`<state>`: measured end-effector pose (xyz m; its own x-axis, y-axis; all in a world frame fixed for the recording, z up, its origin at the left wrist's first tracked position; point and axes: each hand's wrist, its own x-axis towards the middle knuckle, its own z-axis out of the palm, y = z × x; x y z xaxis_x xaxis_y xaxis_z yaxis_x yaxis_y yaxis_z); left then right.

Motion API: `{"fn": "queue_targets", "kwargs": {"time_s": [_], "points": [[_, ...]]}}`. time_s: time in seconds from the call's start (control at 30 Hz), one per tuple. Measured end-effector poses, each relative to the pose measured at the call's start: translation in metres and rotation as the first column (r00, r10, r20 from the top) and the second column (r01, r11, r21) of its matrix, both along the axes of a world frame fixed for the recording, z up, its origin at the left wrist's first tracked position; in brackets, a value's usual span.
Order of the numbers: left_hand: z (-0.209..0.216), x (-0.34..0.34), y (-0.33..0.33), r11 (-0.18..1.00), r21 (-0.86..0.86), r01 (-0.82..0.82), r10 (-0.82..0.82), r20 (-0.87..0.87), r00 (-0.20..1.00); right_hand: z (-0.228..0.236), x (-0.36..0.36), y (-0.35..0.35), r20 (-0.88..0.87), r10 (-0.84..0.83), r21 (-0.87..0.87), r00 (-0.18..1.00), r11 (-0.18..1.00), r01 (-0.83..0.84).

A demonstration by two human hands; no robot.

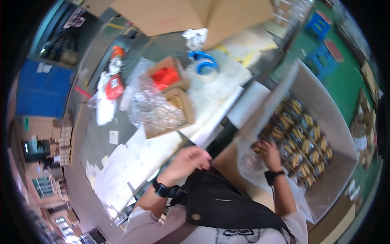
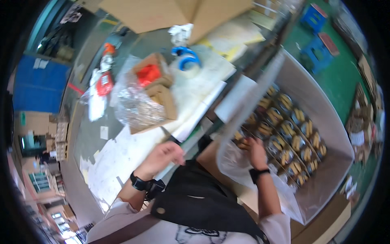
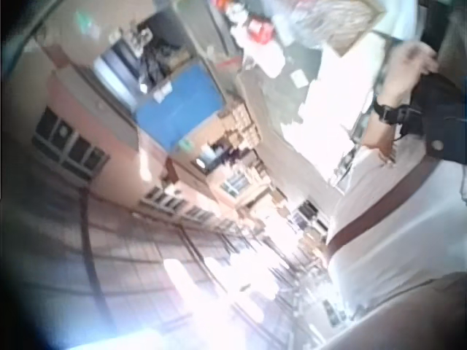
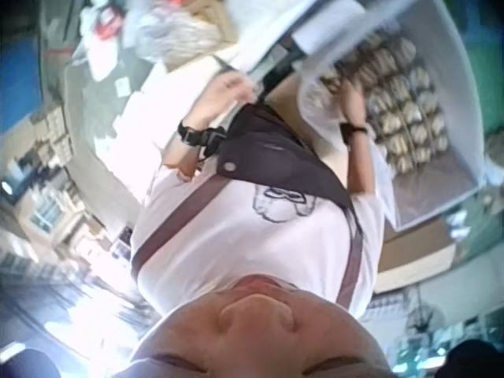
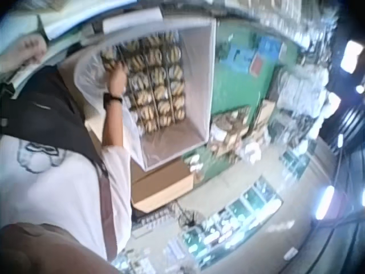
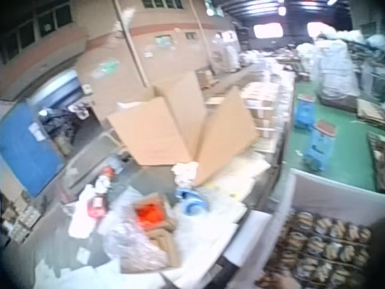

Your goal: The person packs small red and beige items into a large cardboard box lined with a plastic bag. They place the items into a grid-like insert inside the box, arranging them one by one. Finally, the person folds the flaps of the cardboard box to close it.

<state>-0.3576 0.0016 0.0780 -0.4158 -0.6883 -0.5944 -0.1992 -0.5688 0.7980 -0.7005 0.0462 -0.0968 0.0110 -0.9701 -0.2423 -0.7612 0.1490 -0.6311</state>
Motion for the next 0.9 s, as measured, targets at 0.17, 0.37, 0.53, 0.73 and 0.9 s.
{"fn": "queue_targets", "kwargs": {"time_s": [0.17, 0.37, 0.53, 0.73, 0.9], "points": [[-0.048, 0.21, -0.074, 0.459, -0.803, -0.38, 0.883, 0.366, 0.294, 0.095, -0.042, -0.004, 0.43, -0.377, -0.167, 0.82, 0.859, 0.483], [-0.04, 0.225, -0.14, 0.647, -0.267, -0.714, 0.605, -0.39, 0.694, 0.257, 0.099, -0.075, 0.617, -0.136, -0.298, 0.775, 0.871, 0.39], [-0.004, 0.192, -0.038, 0.877, 0.002, 0.48, -0.451, -0.341, 0.825, 0.242, 0.22, -0.118, 0.646, 0.246, -0.225, 0.723, 0.966, -0.127], [-0.091, 0.232, 0.07, 0.644, -0.557, 0.524, -0.534, 0.163, 0.83, 0.09, 0.278, -0.046, 0.178, 0.91, 0.165, 0.373, 0.347, -0.923], [0.004, 0.25, -0.022, 0.875, -0.054, 0.481, -0.428, 0.382, 0.82, 0.118, 0.224, -0.03, 0.264, 0.837, 0.656, 0.48, 0.209, -0.725]]}}
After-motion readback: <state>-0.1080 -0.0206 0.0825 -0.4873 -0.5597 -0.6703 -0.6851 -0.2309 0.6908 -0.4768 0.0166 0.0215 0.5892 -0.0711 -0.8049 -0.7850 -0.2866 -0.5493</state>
